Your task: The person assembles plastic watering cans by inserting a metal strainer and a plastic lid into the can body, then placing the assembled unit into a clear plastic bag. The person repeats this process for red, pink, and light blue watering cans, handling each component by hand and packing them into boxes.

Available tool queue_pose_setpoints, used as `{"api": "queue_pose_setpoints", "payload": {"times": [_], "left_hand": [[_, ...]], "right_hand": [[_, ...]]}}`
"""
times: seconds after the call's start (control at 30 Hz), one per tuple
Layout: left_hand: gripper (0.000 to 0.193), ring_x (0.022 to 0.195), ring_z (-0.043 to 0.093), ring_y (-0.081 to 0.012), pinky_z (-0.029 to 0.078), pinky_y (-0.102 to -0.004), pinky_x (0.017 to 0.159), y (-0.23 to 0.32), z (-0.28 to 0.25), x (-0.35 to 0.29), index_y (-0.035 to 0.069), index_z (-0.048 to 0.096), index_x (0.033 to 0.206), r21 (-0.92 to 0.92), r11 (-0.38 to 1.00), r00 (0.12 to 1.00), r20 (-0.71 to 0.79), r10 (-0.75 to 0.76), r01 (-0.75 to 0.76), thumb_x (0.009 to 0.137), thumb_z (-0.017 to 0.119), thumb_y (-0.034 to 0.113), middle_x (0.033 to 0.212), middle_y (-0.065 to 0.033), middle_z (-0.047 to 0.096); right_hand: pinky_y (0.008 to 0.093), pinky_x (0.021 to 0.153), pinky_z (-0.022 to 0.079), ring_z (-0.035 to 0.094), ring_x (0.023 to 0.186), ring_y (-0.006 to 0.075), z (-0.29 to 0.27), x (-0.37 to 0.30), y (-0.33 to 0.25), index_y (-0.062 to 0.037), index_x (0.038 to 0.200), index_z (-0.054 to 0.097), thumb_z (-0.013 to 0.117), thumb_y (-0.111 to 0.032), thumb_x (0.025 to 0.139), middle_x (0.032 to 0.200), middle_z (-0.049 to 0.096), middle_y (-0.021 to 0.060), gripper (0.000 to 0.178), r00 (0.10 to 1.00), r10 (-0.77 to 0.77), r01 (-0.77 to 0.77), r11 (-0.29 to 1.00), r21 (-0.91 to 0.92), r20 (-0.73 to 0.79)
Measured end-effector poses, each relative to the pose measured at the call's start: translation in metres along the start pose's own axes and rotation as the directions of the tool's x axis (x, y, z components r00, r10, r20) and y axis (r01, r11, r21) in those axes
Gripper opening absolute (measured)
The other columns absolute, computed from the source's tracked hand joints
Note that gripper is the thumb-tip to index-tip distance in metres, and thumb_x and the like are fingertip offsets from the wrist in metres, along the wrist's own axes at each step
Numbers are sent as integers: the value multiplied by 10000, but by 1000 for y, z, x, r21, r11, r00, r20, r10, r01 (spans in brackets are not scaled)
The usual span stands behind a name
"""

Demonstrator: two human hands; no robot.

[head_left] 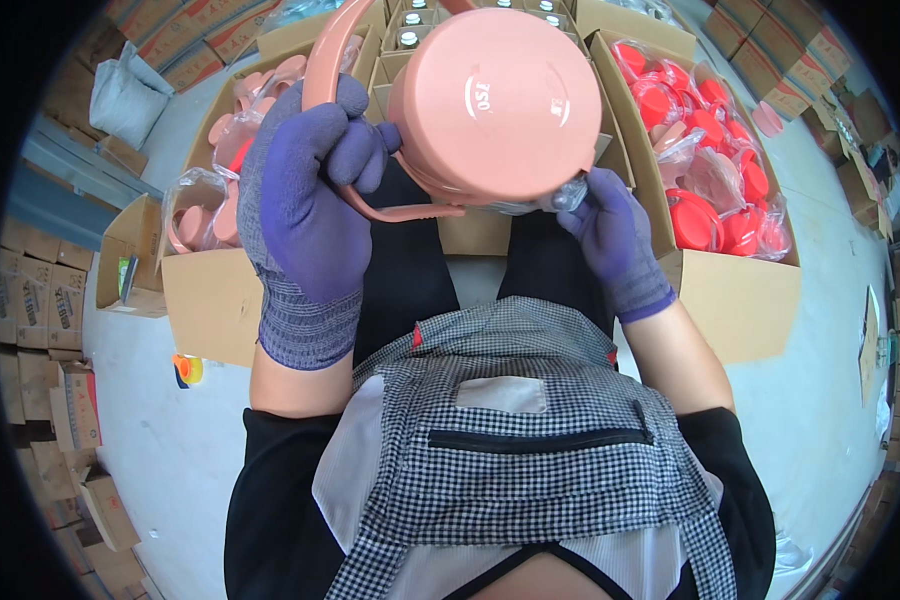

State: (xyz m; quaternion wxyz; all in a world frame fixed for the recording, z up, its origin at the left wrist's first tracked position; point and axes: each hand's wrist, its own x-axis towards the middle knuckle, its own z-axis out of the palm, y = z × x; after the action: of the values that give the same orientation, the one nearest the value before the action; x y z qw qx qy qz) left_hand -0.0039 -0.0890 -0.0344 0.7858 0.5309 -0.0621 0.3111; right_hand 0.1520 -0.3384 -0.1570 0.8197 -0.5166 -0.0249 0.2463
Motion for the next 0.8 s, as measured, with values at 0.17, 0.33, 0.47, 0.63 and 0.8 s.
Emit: {"api": "queue_pose_setpoints", "payload": {"times": [0.17, 0.33, 0.47, 0.63, 0.8], "left_hand": [[313, 741, 537, -164, 530, -360, 839, 1, -17, -2, -75, 627, 1157, -322, 940, 994, 39, -105, 112, 1024, 539, 194, 804, -28, 546], [299, 777, 566, -170, 536, -332, 808, 8, -9, 6, -111, 626, 1122, -315, 945, 985, -112, -128, 87, 1039, 553, 167, 849, -65, 589], [244, 827, 555, -201, 503, -364, 841, 16, 24, 12, -74, 568, 1154, -266, 963, 999, 4, -43, 43, 1053, 483, 132, 894, -62, 562], [174, 724, 565, -195, 509, -323, 728, 10, 30, 21, -62, 573, 1068, -274, 961, 991, -109, -79, 46, 1030, 505, 93, 796, -57, 563], [257, 764, 589, -173, 532, -323, 768, 9, -10, 13, -84, 635, 1090, -241, 964, 992, 73, -98, 113, 1020, 560, 151, 820, -71, 605]], "right_hand": [[274, 807, 558, 672, 943, 128, 15, -29, 0, -45, 1237, 584, 590, -263, 1040, 1045, 679, 46, 294, 966, 40, -9, 993, -121, 254], [297, 833, 564, 671, 940, 126, 37, -53, 15, -19, 1225, 615, 644, -222, 1007, 1035, 689, 52, 299, 916, 283, -164, 910, -381, 283], [343, 869, 591, 702, 1009, 201, 52, -59, 23, 12, 1243, 611, 613, -197, 1025, 1090, 696, 104, 302, 851, 397, -381, 917, -115, 343], [371, 811, 609, 730, 955, 275, 53, -58, 25, 32, 1268, 579, 564, -195, 1033, 1104, 704, 155, 327, 813, 393, -469, 879, 83, 430], [356, 617, 556, 696, 720, 259, 16, -66, -19, 62, 1256, 556, 586, -325, 997, 928, 701, 175, 467, 790, 100, -235, 961, 148, 605]]}}
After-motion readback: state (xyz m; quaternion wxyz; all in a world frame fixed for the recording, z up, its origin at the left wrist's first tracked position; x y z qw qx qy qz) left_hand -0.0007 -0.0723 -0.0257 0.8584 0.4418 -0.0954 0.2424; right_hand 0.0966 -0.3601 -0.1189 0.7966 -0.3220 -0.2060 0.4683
